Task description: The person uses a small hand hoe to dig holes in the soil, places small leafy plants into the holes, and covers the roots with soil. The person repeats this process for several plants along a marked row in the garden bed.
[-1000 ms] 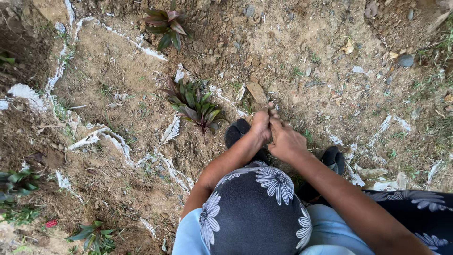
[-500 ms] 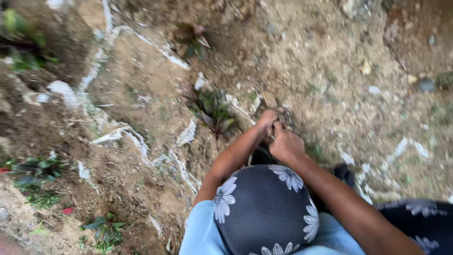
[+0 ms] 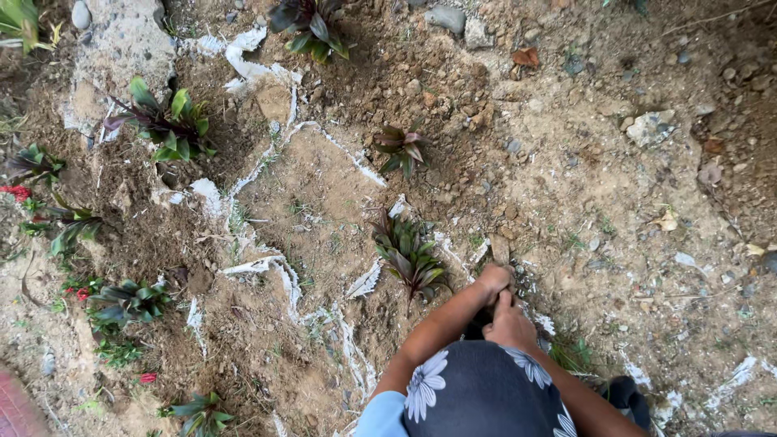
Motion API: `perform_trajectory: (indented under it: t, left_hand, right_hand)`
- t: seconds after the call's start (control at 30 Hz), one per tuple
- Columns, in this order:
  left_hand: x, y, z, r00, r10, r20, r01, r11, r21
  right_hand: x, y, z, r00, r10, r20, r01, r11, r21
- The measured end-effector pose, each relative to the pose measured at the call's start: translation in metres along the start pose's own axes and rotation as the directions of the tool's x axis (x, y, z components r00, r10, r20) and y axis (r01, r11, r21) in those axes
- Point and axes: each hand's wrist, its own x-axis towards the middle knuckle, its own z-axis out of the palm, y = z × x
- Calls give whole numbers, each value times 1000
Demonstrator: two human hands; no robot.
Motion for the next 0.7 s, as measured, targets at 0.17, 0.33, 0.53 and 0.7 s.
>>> perform_trajectory:
  t: [0.17,0.33,0.53,0.7]
  left_hand:
    - [0,-4,7,983,152,-101,-129,971,201]
    - [1,-4,14,962,246,-122,-203,936,289]
    - [-10,-16,12,980,196,17,-196,980,-16]
    - [-28,-39,25,969,-72,238,182,859,-479]
  right_hand:
    - [16,36,21,995,-51,-84,67,979,195]
    - [27,60,16,996,74,48,-84,637,767]
    - [10,46,-7,999,-31,-20,37,891,452]
    - [-34,39,-38,979,140,146,-113,977,-178]
